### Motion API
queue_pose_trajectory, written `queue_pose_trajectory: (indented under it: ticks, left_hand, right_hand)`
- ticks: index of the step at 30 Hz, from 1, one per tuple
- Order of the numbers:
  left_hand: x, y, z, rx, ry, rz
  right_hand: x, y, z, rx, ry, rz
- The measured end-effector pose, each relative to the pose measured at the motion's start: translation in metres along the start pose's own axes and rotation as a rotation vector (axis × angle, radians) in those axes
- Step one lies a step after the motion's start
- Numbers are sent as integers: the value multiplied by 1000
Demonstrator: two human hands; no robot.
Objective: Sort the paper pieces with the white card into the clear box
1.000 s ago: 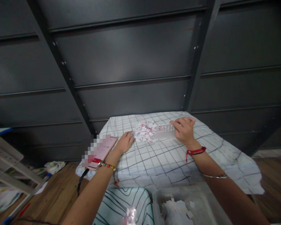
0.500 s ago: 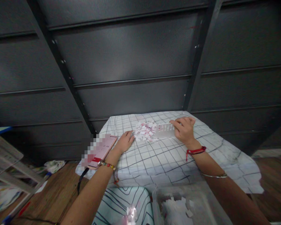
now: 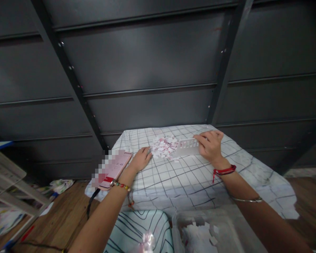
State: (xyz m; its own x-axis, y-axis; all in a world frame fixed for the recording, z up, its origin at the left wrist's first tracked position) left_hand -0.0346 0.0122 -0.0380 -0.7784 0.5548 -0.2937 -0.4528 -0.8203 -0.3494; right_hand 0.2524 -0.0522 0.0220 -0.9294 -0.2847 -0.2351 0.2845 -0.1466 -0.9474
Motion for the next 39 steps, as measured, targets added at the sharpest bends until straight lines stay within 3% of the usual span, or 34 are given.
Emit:
queue_pose_trajectory:
  ticks: [15,39]
  left_hand:
    - [0,0,0,1,2,-21]
    - [-1,1,-2,-9,10,-36]
  right_hand:
    - [8,-15,11,50,-51,122]
    - [17,-18,2,106,-66,131]
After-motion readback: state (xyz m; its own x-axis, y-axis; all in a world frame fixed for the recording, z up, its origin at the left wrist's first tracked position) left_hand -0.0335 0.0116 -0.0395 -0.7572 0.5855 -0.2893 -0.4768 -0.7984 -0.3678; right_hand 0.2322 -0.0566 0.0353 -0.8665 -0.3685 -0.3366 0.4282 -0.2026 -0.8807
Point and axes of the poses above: each hand's wrist, its own y-axis away from the middle knuckle, its own z-axis out of the back of the hand, x = y × z, the point moved 3 cm from there along -y, towards the middle knuckle, and after that the axes turned 6 degrees about y, right-handed, at the moved point
